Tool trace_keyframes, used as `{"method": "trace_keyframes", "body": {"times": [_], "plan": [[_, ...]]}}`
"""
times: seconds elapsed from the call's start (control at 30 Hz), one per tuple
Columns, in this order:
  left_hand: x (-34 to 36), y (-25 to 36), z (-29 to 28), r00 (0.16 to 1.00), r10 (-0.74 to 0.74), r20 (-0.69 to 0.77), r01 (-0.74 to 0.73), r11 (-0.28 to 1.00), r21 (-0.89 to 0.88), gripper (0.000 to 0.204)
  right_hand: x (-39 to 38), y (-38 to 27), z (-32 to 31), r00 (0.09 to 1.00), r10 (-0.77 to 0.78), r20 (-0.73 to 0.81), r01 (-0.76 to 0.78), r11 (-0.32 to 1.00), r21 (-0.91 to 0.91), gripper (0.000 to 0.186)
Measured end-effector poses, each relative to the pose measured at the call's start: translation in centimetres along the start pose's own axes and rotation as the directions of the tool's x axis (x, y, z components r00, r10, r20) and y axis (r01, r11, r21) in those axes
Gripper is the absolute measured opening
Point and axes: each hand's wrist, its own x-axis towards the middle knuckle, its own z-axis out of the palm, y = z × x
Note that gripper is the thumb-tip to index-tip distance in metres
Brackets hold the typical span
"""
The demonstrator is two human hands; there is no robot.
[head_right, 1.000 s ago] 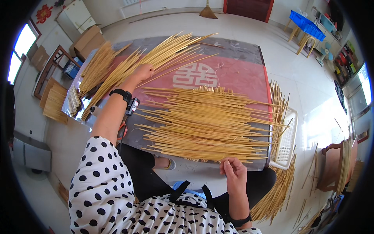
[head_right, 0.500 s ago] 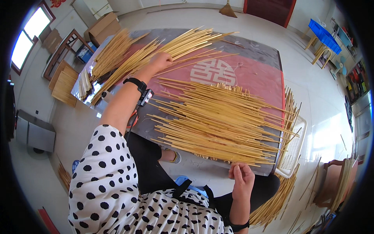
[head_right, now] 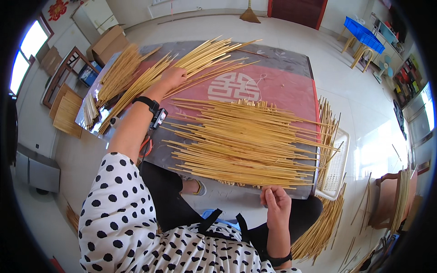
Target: The person is weaving and binding long bamboo sticks together using string to create a mat.
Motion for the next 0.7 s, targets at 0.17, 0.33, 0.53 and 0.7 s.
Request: {"method": "trace_keyframes", "body": {"times": [0.17,0.33,0.53,0.7], "plan": [[-0.5,1.3,-0.1,0.999,-0.008,0.043,0.006,0.999,0.04,0.012,-1.3,-0.1,-0.1,1.0,-0.017,-0.005,0.017,1.0,-0.021,0.013],[-1.3,-0.5,3.4,1.0,-0.004,0.018,0.003,0.998,0.06,0.011,-2.3,0.3,-0.5,1.0,-0.03,-0.003,0.03,0.999,-0.033,0.013],[-0.6,-0.8,4.2,0.998,-0.038,0.056,0.03,0.992,0.126,0.013,-2.3,0.5,-0.9,0.999,-0.02,-0.042,0.019,1.0,-0.015,0.012],[-0.6,0.1,2.4,0.999,-0.035,-0.023,0.039,0.973,0.229,0.014,-1.9,0.0,-0.2,0.999,0.026,-0.036,-0.027,0.999,-0.034,0.012]]}}
